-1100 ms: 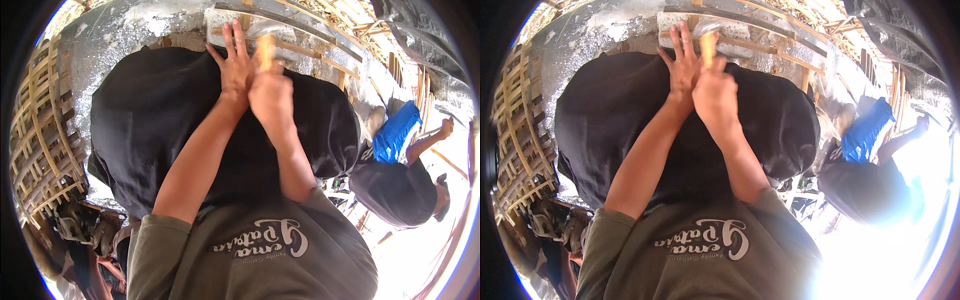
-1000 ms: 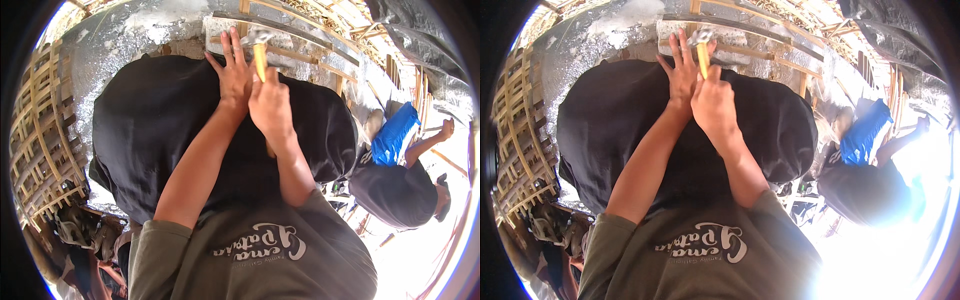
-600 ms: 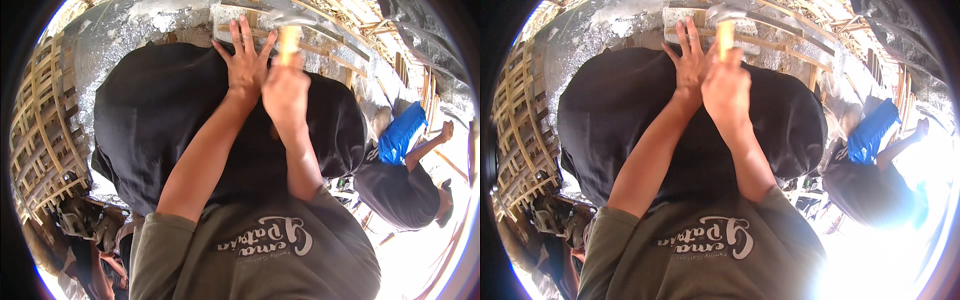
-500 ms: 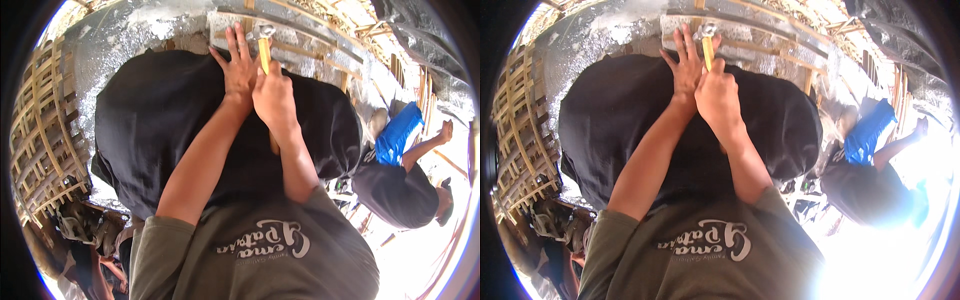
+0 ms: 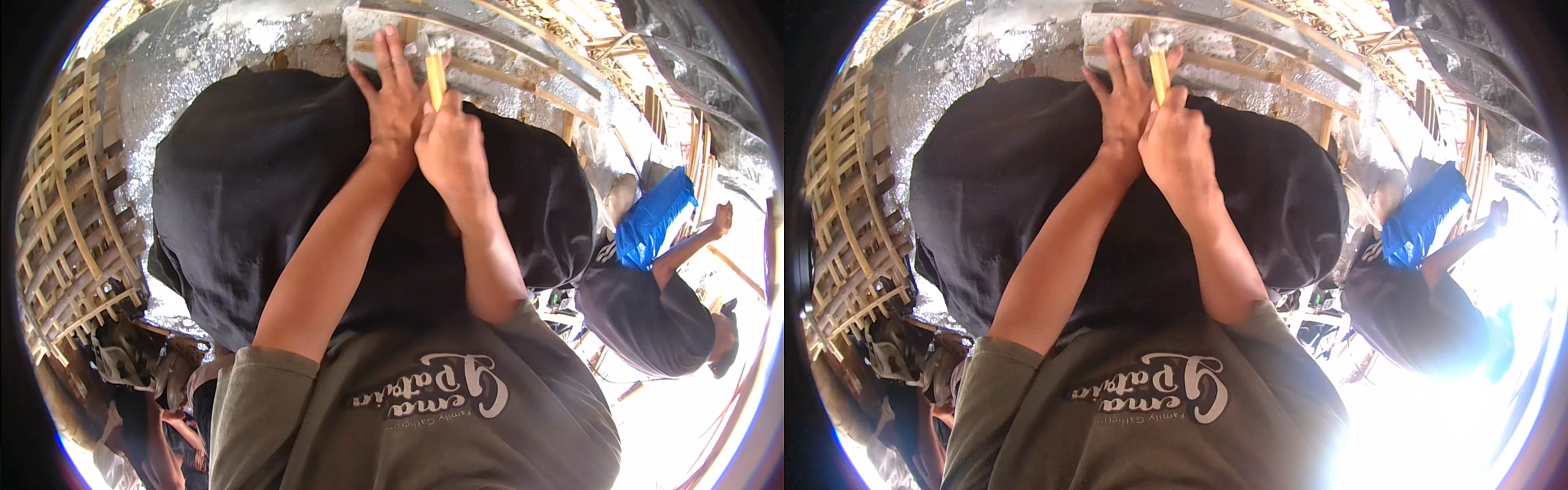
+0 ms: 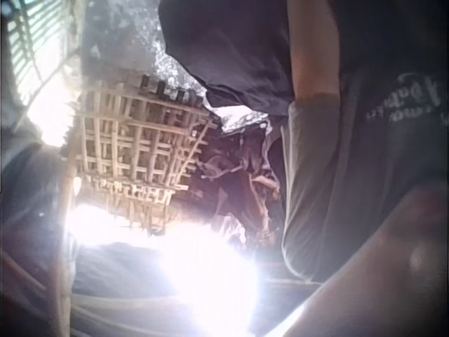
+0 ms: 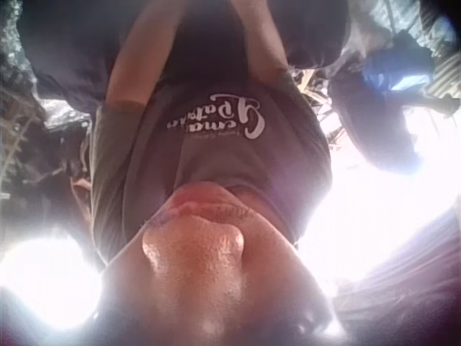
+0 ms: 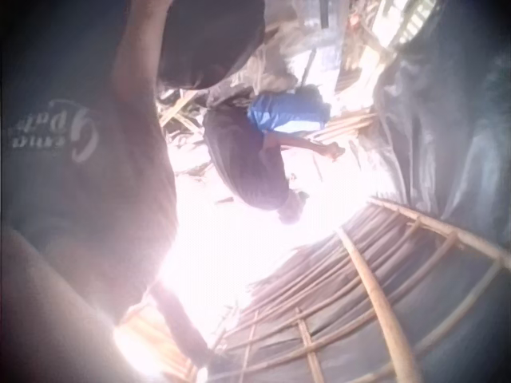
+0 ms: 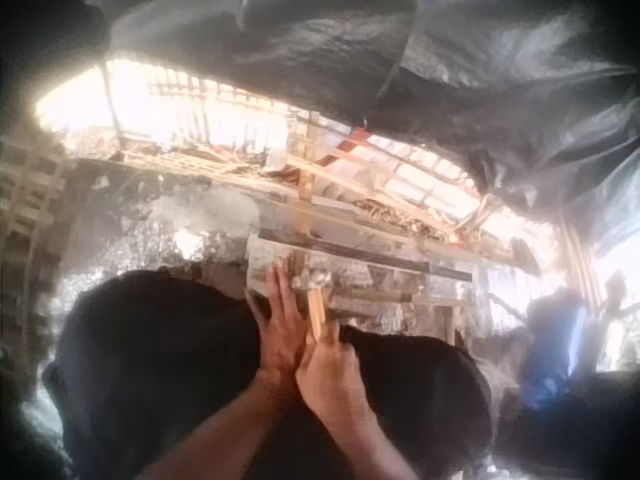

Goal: The person hammers nails into wooden slats to secure them to a roof frame, then places additional slats and fastens them with nails. The work occurs on a partially constructed roof with plastic sheeting and bamboo elements visible.

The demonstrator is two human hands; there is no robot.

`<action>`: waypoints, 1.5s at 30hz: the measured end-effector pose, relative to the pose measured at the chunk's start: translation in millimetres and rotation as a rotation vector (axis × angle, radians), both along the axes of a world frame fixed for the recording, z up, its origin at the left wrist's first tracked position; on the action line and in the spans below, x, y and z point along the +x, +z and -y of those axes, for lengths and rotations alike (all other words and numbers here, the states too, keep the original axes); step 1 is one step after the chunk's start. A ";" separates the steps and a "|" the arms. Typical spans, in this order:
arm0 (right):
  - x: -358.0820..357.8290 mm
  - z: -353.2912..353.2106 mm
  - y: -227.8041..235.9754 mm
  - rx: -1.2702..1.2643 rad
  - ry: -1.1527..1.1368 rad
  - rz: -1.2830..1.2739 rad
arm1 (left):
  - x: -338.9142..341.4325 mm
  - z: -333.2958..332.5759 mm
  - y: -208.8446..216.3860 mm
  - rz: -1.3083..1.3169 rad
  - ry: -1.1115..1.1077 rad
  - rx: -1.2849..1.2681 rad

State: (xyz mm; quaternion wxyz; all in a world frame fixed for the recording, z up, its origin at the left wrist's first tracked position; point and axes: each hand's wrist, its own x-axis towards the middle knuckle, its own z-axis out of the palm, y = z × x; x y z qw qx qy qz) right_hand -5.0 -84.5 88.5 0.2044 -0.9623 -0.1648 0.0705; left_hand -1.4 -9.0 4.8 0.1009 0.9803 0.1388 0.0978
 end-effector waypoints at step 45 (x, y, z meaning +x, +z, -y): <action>-14.1 5.4 27.2 0.195 -0.027 0.001 | -9.8 6.7 9.0 0.000 0.066 -0.095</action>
